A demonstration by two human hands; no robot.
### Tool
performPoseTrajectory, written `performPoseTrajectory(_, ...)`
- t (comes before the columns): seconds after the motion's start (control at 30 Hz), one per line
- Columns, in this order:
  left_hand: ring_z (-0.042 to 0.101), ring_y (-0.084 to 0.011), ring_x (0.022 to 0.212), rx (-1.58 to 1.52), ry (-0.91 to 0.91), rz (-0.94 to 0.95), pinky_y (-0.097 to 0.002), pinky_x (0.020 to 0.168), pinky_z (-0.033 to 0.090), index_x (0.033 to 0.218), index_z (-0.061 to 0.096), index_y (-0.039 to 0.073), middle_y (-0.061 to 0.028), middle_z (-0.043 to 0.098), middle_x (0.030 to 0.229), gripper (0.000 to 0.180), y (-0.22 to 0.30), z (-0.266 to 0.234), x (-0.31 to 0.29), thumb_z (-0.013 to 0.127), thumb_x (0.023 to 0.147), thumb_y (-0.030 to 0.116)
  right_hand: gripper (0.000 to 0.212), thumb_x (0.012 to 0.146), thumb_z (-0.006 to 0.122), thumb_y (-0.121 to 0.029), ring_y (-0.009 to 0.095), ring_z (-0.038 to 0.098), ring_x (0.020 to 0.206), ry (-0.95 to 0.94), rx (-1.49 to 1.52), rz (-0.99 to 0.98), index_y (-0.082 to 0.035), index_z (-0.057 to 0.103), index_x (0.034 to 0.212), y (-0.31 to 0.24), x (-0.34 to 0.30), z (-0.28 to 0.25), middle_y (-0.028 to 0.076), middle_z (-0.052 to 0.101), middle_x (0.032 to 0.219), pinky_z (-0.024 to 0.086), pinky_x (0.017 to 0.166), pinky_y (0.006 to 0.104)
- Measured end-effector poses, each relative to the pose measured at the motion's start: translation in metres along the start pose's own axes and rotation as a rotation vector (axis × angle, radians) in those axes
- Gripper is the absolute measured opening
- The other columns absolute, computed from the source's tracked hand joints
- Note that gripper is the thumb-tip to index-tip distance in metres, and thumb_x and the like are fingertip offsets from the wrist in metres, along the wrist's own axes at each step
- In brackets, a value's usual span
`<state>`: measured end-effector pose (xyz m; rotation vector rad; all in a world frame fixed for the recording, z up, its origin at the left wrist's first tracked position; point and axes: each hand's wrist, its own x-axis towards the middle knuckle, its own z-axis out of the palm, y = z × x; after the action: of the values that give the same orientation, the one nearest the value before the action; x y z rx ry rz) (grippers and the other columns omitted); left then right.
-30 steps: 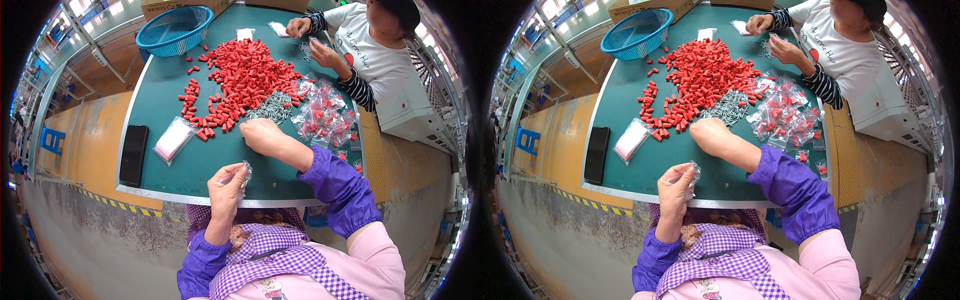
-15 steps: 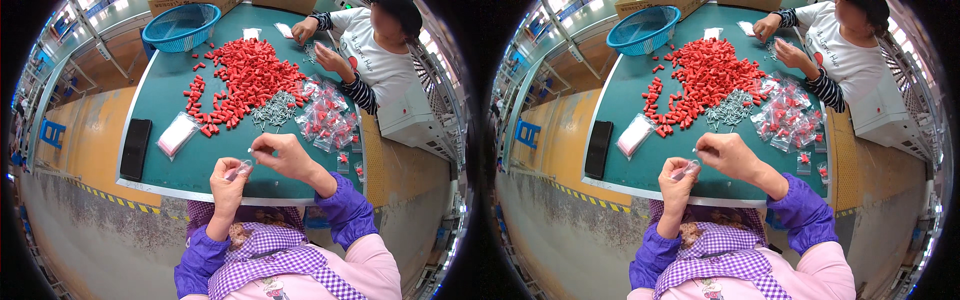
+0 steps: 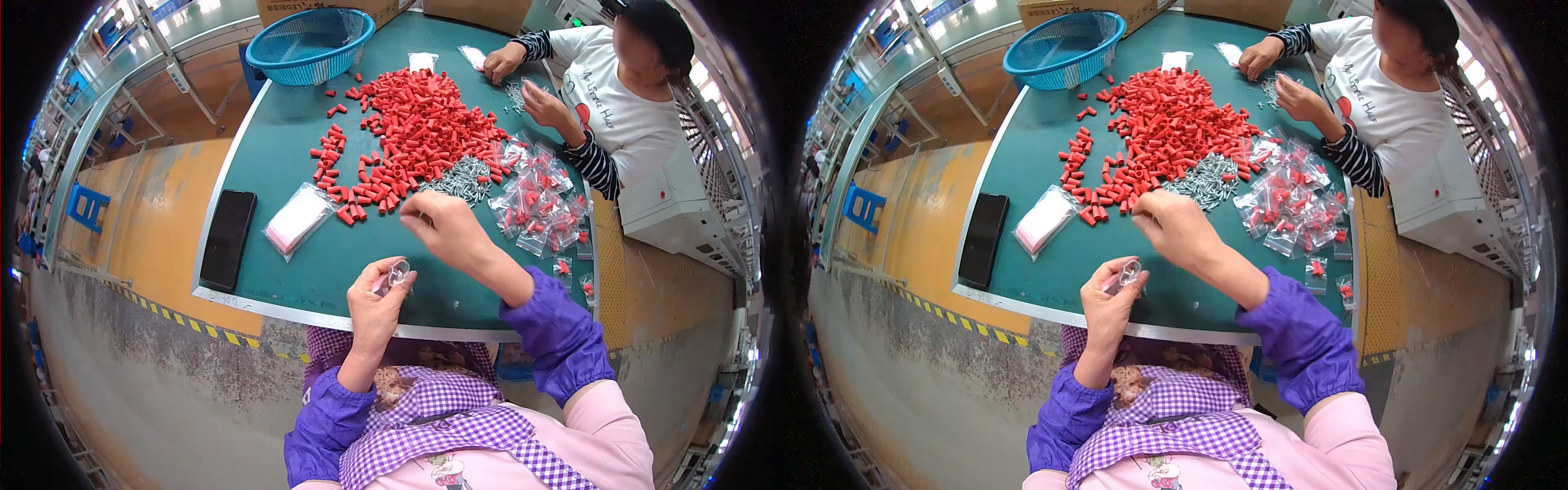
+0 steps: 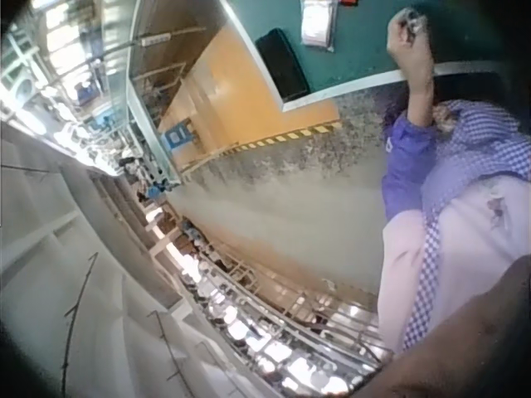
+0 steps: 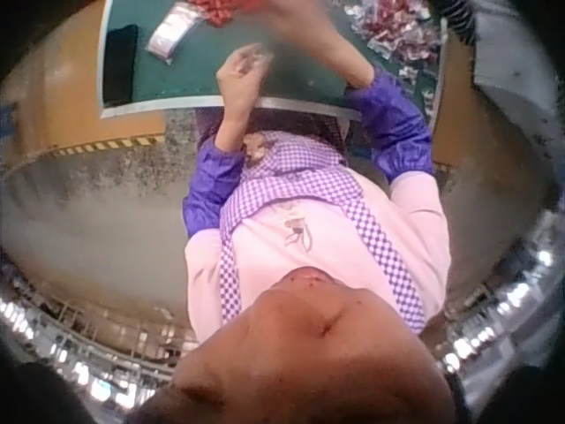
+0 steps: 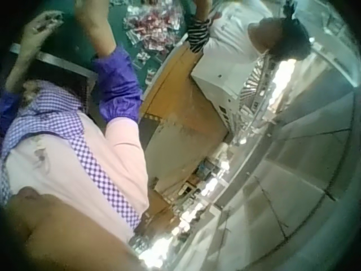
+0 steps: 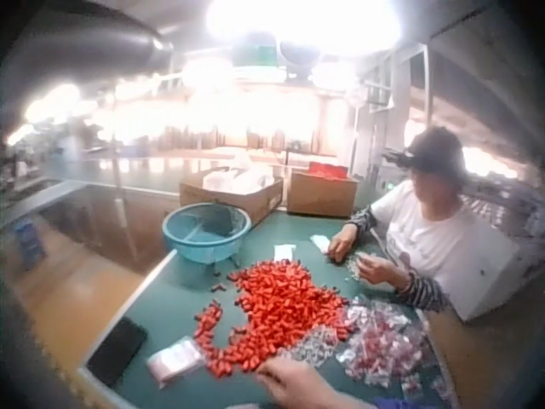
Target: The person assembles small red plastic components with metal pins by hand, then places the assembled components into small plastic bags.
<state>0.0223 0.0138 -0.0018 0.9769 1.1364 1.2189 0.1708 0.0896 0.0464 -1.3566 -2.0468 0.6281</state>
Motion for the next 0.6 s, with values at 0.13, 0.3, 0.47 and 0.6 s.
performPoseTrajectory(0.13, 0.054, -0.0034, 0.070, -0.024, -0.007, -0.001, -0.0174, 0.061, 0.046, 0.099, 0.064, -0.002, 0.0006, 0.062, 0.082, 0.020, 0.006, -0.003, 0.000, 0.070, 0.081, 0.003, 0.017, 0.076, 0.067, -0.008, 0.030, 0.060, 0.079, 0.180, -0.186, -0.131, -0.002, 0.061, 0.091, 0.022, 0.016, 0.041, 0.013, 0.060, 0.089, 0.049, 0.069, 0.0383)
performPoseTrajectory(0.3, 0.054, -0.0032, 0.070, -0.019, 0.010, -0.017, -0.0171, 0.061, 0.045, 0.099, 0.064, -0.002, 0.0007, 0.062, 0.082, 0.019, 0.010, -0.007, 0.002, 0.070, 0.082, 0.003, 0.013, 0.073, 0.062, -0.010, 0.029, 0.058, 0.083, 0.221, -0.528, -0.248, -0.003, 0.060, 0.085, 0.032, 0.022, 0.058, 0.012, 0.058, 0.084, 0.047, 0.075, 0.0374)
performPoseTrajectory(0.47, 0.054, -0.0035, 0.069, -0.002, 0.037, 0.018, -0.0175, 0.060, 0.044, 0.098, 0.064, -0.002, 0.0008, 0.061, 0.081, 0.019, 0.009, -0.011, 0.007, 0.070, 0.081, 0.003, 0.013, 0.074, 0.056, -0.010, 0.027, 0.057, 0.083, 0.241, -0.627, -0.284, -0.002, 0.061, 0.084, 0.038, 0.025, 0.061, 0.011, 0.058, 0.083, 0.046, 0.075, 0.0359)
performPoseTrajectory(0.6, 0.054, -0.0050, 0.069, 0.130, 0.098, 0.124, -0.0191, 0.060, 0.045, 0.097, 0.064, -0.003, -0.0015, 0.061, 0.083, 0.020, 0.002, -0.017, 0.014, 0.071, 0.080, 0.003, 0.017, 0.073, 0.057, -0.006, 0.027, 0.058, 0.081, 0.324, -0.486, -0.320, -0.004, 0.062, 0.090, 0.038, 0.020, 0.053, 0.011, 0.058, 0.084, 0.047, 0.074, 0.0356)
